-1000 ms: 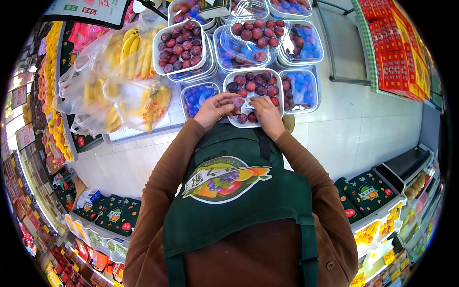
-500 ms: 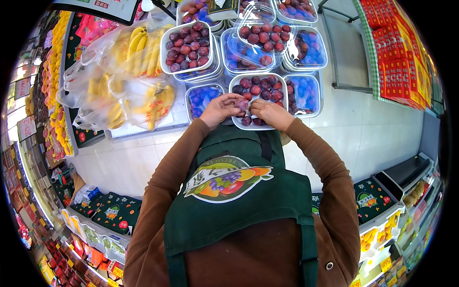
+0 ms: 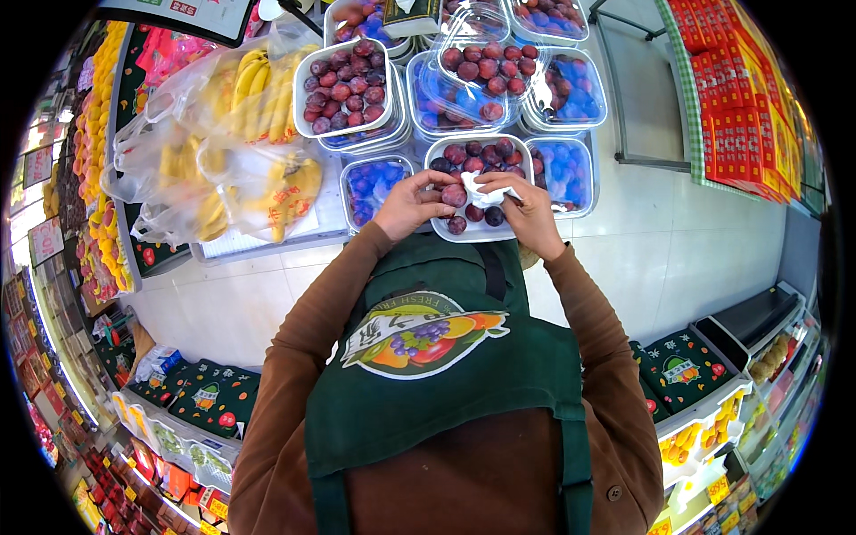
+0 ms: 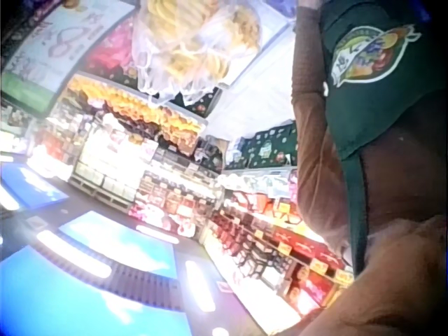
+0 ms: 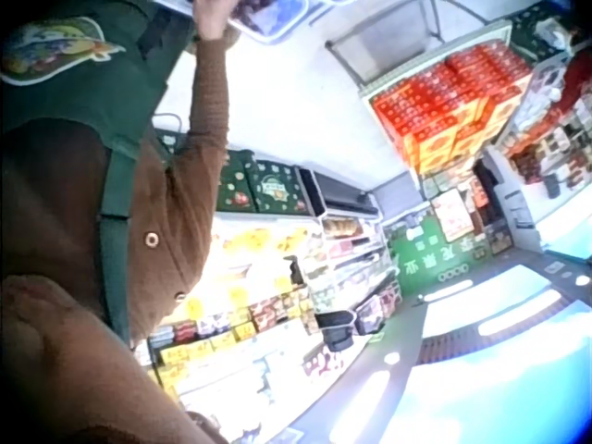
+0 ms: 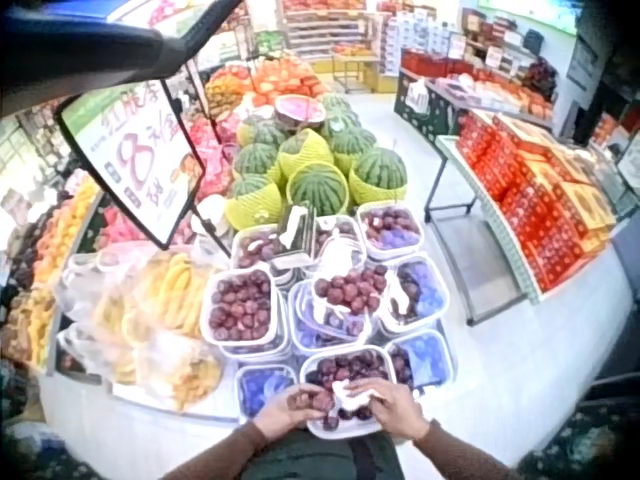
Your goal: The person arranges plums into clear plastic containers on a display table. They use a white tissue to wipe the plums and the container edges, then place lids on the containers. The person handles the fruit one by one, ensuring the containers are neatly filled and sealed.
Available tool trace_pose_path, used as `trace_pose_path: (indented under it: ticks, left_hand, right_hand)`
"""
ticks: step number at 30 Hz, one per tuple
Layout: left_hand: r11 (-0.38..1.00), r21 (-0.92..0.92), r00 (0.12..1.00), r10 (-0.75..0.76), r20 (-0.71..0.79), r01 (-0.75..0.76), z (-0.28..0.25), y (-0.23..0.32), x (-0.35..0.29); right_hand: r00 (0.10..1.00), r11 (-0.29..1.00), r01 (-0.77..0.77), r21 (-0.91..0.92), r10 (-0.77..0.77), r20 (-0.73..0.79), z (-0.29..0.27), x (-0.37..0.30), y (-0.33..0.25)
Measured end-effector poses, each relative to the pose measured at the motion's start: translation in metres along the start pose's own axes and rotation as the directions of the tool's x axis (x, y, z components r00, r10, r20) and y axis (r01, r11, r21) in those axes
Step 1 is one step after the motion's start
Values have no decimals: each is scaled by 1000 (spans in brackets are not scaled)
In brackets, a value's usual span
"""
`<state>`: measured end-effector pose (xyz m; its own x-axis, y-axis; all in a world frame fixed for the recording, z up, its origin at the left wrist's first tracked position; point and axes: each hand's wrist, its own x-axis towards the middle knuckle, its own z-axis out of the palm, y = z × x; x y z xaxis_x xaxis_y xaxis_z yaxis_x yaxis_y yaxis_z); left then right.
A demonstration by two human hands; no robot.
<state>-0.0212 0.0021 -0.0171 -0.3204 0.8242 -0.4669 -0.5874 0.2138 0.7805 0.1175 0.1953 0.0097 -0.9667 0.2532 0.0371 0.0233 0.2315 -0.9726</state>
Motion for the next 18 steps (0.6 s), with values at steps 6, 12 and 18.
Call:
trace_pose_path:
  ticks: [6, 12, 18]
  left_hand:
    - [997, 78, 1000, -1, 19, 0, 1, 4, 6]
    - [999, -16, 998, 51, -41, -52, 11, 9, 13]
    - [442, 887, 986, 150, 72, -132, 28, 17, 31]
  right_hand:
    - [988, 995, 37, -96, -22, 154, -11, -1, -5]
    - [962, 936, -271, 225, 271, 29, -37, -10, 9]
    - [918, 894, -359, 268, 390, -74, -25, -20, 32]
